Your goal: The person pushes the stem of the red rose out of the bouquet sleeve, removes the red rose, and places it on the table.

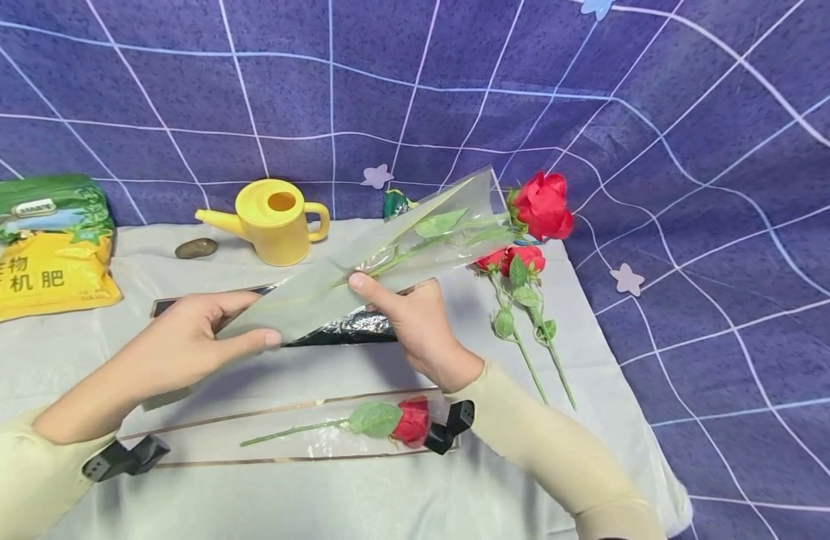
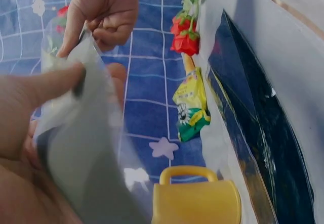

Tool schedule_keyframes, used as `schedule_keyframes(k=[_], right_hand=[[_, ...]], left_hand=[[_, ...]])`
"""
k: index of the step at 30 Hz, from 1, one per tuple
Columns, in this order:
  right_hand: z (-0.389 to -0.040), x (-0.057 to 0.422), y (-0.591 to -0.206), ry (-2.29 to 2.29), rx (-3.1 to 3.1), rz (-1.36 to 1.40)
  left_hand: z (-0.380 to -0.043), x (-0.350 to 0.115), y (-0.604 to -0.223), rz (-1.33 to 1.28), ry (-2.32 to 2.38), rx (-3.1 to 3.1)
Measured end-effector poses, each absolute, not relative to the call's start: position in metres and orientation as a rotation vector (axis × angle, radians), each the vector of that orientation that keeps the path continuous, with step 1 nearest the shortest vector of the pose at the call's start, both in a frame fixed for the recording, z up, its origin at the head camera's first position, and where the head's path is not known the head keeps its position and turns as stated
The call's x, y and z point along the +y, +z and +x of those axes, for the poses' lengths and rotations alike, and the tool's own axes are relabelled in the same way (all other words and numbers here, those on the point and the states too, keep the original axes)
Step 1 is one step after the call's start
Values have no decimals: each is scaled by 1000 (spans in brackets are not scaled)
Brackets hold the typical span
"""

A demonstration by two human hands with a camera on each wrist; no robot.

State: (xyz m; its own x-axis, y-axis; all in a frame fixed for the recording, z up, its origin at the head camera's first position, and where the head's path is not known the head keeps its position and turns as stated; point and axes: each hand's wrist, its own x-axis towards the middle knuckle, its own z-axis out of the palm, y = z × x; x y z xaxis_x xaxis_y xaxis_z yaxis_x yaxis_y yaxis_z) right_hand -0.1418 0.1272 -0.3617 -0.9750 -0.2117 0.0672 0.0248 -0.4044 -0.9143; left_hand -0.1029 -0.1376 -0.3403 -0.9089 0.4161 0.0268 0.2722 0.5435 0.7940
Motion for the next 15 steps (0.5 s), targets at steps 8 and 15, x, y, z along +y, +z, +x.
schedule_keyframes(k=[8,15], right_hand=[[-143,128,-361,-2596,1445,-72],[-145,128,-360,-2740,1389,-62]], left_hand=[[-103,-135,-337,453,1295,2633],[-105,-133,-340,424,1311,2598]])
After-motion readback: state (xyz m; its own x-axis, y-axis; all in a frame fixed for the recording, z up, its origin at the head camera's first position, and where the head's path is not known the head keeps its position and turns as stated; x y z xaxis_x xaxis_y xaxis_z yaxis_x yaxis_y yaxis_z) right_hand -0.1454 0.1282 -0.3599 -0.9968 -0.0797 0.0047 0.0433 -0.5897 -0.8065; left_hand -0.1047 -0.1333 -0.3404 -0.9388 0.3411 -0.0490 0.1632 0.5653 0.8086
